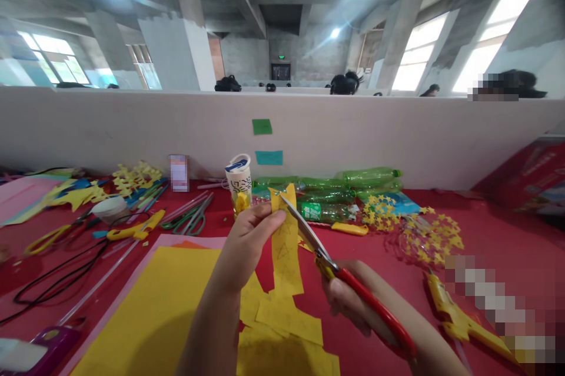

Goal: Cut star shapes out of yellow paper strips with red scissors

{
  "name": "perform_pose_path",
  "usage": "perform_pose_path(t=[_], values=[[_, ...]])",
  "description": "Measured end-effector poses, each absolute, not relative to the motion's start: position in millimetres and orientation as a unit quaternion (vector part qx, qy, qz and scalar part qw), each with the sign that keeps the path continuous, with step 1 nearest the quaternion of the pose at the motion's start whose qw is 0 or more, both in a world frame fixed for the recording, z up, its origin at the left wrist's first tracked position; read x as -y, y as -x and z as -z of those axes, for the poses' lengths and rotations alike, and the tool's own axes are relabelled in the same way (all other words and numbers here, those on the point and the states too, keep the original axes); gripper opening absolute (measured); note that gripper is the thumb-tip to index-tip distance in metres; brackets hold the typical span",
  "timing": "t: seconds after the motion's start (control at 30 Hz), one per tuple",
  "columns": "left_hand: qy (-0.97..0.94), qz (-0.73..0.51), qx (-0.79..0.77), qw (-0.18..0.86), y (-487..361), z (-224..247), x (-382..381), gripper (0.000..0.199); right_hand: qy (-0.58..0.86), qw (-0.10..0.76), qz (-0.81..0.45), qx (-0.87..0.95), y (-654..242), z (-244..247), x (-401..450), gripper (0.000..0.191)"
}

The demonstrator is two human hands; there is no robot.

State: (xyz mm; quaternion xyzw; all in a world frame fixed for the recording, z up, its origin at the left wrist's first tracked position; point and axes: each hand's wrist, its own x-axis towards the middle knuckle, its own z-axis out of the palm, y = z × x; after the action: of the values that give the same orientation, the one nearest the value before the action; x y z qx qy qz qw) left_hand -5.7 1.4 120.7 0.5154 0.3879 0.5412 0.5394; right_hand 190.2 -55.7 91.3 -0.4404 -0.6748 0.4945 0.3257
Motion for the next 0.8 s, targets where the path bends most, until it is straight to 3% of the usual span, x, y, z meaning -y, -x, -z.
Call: perform_pose_path(t=[0.8], values=[[-0.416,-0.561,-0.338,0.631,8.8,-120.8,-4.1,0.01,0.485,0.289,-0.516,0.644,-193.5,-84.0,48.4,0.06]])
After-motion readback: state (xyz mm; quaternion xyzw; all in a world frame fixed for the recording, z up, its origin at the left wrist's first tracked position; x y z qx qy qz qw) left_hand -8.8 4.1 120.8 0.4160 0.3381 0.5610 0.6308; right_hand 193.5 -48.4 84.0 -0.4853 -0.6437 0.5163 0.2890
